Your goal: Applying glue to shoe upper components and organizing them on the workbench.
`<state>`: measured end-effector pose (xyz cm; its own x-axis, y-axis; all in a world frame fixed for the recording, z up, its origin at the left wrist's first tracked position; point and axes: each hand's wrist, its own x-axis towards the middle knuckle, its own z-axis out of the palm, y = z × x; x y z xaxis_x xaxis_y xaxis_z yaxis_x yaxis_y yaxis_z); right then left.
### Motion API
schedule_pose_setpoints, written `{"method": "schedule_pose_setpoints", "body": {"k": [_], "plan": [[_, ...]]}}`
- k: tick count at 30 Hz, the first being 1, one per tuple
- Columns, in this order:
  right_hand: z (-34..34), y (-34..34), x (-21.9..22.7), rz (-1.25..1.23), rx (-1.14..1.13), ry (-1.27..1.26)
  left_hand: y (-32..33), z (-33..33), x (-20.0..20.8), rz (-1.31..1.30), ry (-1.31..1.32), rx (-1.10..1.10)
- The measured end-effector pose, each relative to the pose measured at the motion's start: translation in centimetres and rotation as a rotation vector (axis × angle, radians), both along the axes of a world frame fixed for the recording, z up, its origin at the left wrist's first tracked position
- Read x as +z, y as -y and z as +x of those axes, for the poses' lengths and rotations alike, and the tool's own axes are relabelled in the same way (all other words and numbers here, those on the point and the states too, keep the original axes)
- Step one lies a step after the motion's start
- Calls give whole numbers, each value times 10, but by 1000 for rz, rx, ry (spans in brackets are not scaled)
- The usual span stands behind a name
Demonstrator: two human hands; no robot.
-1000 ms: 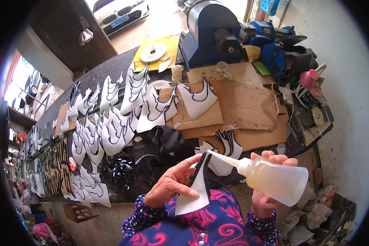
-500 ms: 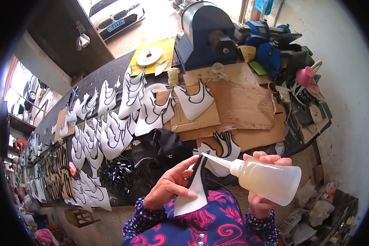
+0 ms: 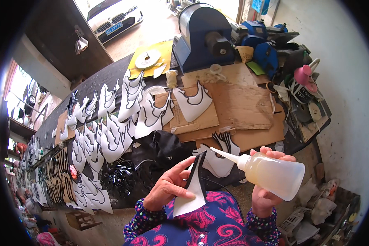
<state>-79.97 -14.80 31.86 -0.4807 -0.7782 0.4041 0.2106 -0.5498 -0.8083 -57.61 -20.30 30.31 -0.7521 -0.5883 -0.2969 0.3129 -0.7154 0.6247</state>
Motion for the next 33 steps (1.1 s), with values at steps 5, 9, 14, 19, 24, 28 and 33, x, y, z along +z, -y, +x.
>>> {"method": "schedule_pose_setpoints", "body": {"k": [5, 9, 14, 19, 24, 28, 33], "plan": [[1, -1, -2, -81, 6, 61, 1, 0, -3, -13, -1, 6], [4, 0, 1, -56, 94, -7, 3, -1, -6, 42, -31, 15], [5, 2, 2, -6, 58, -62, 3, -1, -9, 59, -86, 10], [2, 4, 0, 10, -35, -34, 3, -1, -13, 93, -112, 18], [5, 4, 0, -26, -42, 16, 6, -1, -16, 93, -119, 15], [7, 8, 1, -3, 44, -14, 6, -2, -17, 93, -115, 18], [5, 9, 0, 58, -17, -41, 8, -1, -18, 114, -117, 7]]}}
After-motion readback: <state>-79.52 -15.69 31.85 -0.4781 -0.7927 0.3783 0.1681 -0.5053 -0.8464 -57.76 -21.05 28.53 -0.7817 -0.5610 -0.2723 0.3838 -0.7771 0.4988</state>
